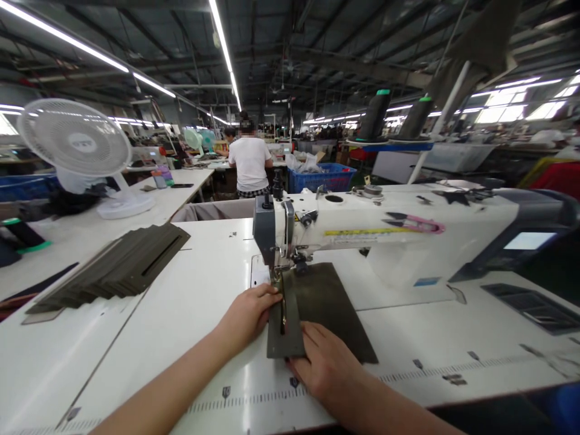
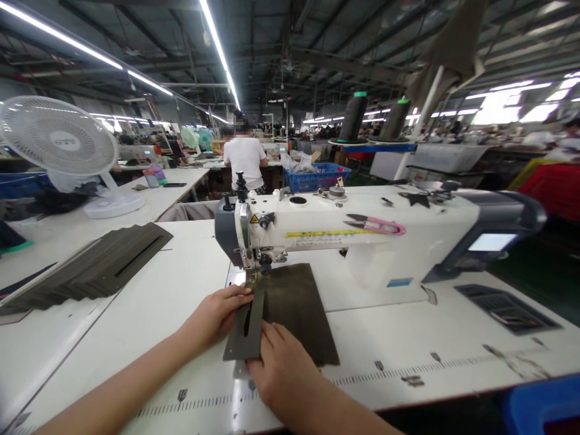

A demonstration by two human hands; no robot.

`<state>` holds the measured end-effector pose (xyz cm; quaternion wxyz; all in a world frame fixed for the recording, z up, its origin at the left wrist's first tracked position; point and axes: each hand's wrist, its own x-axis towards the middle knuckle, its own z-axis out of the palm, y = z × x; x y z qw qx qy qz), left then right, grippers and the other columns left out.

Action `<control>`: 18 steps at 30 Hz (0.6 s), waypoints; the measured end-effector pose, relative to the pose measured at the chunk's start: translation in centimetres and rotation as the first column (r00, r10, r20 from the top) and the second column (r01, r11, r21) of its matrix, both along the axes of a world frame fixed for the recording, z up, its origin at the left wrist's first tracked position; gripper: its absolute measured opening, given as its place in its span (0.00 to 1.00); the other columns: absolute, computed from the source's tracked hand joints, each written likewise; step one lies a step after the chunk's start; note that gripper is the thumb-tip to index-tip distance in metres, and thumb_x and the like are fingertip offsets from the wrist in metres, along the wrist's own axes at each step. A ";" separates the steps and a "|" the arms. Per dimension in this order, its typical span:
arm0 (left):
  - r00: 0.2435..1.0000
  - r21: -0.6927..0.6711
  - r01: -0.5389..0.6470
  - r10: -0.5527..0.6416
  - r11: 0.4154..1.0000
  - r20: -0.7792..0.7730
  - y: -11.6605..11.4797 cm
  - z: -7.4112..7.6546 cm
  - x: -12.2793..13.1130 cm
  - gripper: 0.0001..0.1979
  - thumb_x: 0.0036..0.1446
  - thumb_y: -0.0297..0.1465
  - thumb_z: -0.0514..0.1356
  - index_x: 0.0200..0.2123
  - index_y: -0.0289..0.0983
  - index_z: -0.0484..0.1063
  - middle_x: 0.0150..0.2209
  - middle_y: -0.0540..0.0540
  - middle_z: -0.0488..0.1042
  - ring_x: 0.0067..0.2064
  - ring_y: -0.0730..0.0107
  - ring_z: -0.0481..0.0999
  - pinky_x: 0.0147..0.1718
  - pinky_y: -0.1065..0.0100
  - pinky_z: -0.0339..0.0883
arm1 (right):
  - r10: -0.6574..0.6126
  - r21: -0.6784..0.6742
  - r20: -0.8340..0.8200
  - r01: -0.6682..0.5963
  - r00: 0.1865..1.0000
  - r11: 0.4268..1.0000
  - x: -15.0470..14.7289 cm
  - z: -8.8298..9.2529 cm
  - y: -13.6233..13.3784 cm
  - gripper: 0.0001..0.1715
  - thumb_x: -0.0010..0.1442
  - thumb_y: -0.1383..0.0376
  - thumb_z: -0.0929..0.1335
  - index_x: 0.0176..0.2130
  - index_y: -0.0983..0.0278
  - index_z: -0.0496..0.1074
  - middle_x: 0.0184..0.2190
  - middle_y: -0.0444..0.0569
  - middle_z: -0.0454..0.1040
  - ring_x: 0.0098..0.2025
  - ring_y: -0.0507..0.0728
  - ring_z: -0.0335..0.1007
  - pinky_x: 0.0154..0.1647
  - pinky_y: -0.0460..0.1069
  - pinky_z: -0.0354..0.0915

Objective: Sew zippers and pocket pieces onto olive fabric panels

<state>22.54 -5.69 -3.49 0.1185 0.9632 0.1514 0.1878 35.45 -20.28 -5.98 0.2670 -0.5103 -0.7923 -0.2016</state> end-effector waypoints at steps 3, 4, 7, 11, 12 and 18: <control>0.998 0.062 0.016 -0.020 0.998 0.063 -1.1 0.2 -1.1 0.15 0.57 0.24 0.49 0.44 0.37 0.70 0.45 0.44 0.73 0.45 0.66 0.73 0.46 0.61 0.68 | -0.062 0.146 0.090 0.048 0.994 0.988 -1.0 -0.6 0.0 0.13 0.54 0.78 0.60 0.33 0.73 0.73 0.34 0.62 0.74 0.40 0.63 0.68 0.41 0.58 0.66; 0.997 0.096 0.015 -0.022 0.995 0.071 -1.4 0.2 -1.3 0.15 0.57 0.23 0.49 0.45 0.37 0.70 0.45 0.43 0.73 0.45 0.65 0.73 0.47 0.59 0.67 | -0.073 0.156 0.099 0.057 0.992 0.986 -1.2 -0.6 0.0 0.14 0.54 0.78 0.59 0.34 0.74 0.73 0.34 0.63 0.74 0.39 0.63 0.68 0.41 0.58 0.67; 0.998 0.199 0.016 -0.027 0.980 0.051 -2.4 -0.3 -1.5 0.14 0.56 0.22 0.51 0.45 0.35 0.69 0.47 0.41 0.72 0.47 0.63 0.72 0.50 0.55 0.65 | -0.039 0.138 0.116 0.022 0.993 0.990 -1.4 0.0 -0.1 0.16 0.53 0.79 0.58 0.34 0.76 0.73 0.31 0.61 0.74 0.35 0.62 0.69 0.40 0.56 0.68; 1.000 0.276 0.026 -0.028 0.961 0.003 -3.0 -0.9 -1.1 0.13 0.55 0.21 0.53 0.44 0.32 0.69 0.48 0.39 0.71 0.49 0.60 0.71 0.50 0.54 0.65 | -0.017 0.150 0.098 0.002 0.995 0.989 -1.5 0.2 -0.4 0.19 0.55 0.79 0.56 0.34 0.78 0.73 0.30 0.63 0.74 0.33 0.60 0.70 0.38 0.54 0.68; 1.000 0.288 0.026 -0.026 0.957 -0.003 -3.1 -1.0 -1.0 0.13 0.55 0.21 0.53 0.43 0.31 0.69 0.48 0.38 0.71 0.49 0.59 0.71 0.50 0.54 0.65 | -0.019 0.156 0.095 0.004 0.995 0.988 -1.5 0.0 -0.4 0.19 0.56 0.79 0.55 0.34 0.78 0.73 0.30 0.63 0.74 0.33 0.60 0.70 0.37 0.53 0.69; 1.000 0.315 0.005 -0.010 0.949 0.014 -3.3 -0.5 -0.4 0.09 0.56 0.22 0.53 0.40 0.32 0.70 0.45 0.39 0.73 0.47 0.60 0.73 0.49 0.54 0.66 | -0.054 0.166 0.068 0.042 0.996 0.985 -1.5 -0.7 0.1 0.20 0.55 0.78 0.55 0.34 0.76 0.73 0.31 0.61 0.74 0.33 0.60 0.69 0.38 0.52 0.68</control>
